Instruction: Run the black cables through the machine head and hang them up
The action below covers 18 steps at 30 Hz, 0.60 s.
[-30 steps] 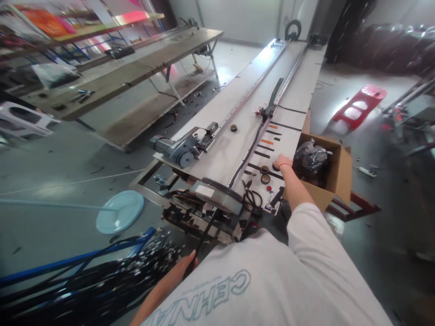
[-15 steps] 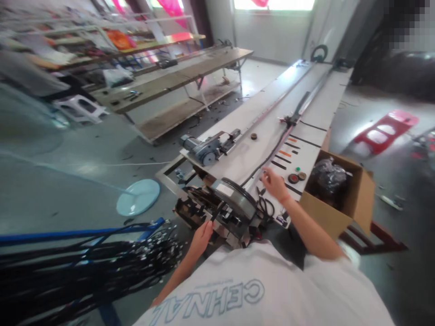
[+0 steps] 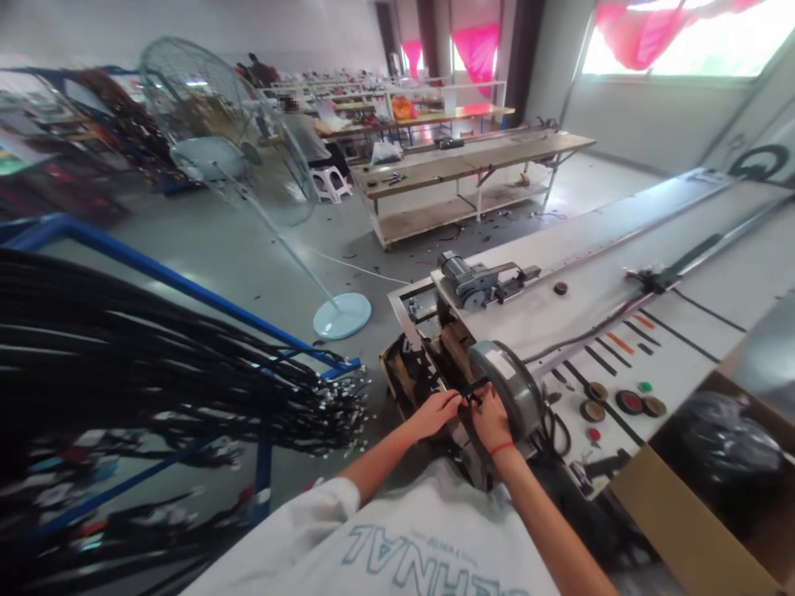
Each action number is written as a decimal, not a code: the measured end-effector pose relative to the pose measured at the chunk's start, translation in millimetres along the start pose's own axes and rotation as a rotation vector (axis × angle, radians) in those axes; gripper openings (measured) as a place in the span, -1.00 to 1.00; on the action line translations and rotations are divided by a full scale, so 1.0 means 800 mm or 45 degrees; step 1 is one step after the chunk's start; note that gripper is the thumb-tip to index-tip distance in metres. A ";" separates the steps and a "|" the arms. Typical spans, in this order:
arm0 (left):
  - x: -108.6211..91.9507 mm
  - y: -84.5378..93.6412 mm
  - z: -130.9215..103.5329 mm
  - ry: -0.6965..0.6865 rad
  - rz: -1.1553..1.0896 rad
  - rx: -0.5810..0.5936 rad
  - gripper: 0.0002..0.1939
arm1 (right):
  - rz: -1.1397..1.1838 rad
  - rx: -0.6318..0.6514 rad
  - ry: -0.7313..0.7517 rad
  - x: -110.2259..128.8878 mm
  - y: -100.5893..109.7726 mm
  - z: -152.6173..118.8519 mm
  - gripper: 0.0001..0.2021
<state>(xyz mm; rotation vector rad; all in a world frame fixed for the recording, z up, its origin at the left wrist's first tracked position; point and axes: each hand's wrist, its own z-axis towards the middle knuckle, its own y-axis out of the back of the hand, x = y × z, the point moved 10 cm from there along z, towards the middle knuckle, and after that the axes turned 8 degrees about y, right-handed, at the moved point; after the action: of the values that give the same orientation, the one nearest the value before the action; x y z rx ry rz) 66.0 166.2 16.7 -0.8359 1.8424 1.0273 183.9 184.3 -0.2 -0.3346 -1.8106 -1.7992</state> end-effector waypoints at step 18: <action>-0.009 0.002 0.006 -0.125 0.116 -0.012 -0.59 | 0.127 -0.093 -0.048 0.002 0.028 -0.006 -0.93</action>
<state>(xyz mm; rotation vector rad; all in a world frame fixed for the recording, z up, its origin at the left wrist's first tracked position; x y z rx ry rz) 69.4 172.1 21.8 -0.7004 1.8073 1.1151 195.9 180.6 19.0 -0.4816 -1.7252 -1.8042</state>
